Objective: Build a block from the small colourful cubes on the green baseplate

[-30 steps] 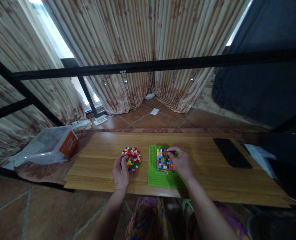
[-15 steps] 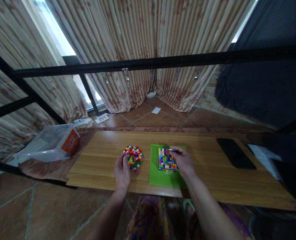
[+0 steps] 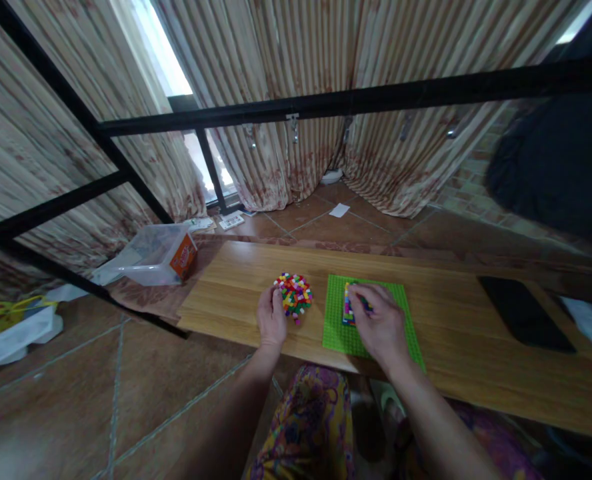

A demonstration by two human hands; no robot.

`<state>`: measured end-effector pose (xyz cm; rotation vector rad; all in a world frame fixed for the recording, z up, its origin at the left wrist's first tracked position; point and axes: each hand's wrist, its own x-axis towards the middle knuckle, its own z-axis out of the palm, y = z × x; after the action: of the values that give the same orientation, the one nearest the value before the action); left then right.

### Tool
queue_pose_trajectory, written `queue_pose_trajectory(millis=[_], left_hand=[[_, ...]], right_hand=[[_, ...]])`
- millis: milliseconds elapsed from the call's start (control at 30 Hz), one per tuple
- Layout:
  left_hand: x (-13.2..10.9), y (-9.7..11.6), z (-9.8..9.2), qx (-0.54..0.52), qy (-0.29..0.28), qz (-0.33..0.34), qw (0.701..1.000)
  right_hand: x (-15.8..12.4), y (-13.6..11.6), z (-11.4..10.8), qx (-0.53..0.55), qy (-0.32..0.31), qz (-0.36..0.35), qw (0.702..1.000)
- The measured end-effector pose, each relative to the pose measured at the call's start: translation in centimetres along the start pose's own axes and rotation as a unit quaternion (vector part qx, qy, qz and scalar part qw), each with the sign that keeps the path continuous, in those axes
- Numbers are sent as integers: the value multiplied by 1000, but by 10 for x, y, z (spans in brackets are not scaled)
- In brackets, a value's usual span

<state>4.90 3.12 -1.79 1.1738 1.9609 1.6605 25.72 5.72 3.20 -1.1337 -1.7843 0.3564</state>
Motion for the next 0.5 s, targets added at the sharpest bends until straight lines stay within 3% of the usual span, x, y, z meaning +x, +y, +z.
queue_pose_trajectory(millis=[67,167,300,500], left_hand=[[0,1,-1,6,-1,7,1000],[-1,3,-1,12,1,11,1000],[-1,2,-1,10,-5,11,1000],[-1,0,0,21,0,15,1000]], right_hand=[[-10,-18,14,-6,-96,-53,994],[-23,-35,41,-24,-205,-66,976],[-31,-37,68,-51,-252,-72,964],[-35,-30,84,-116,-274,-72,952]])
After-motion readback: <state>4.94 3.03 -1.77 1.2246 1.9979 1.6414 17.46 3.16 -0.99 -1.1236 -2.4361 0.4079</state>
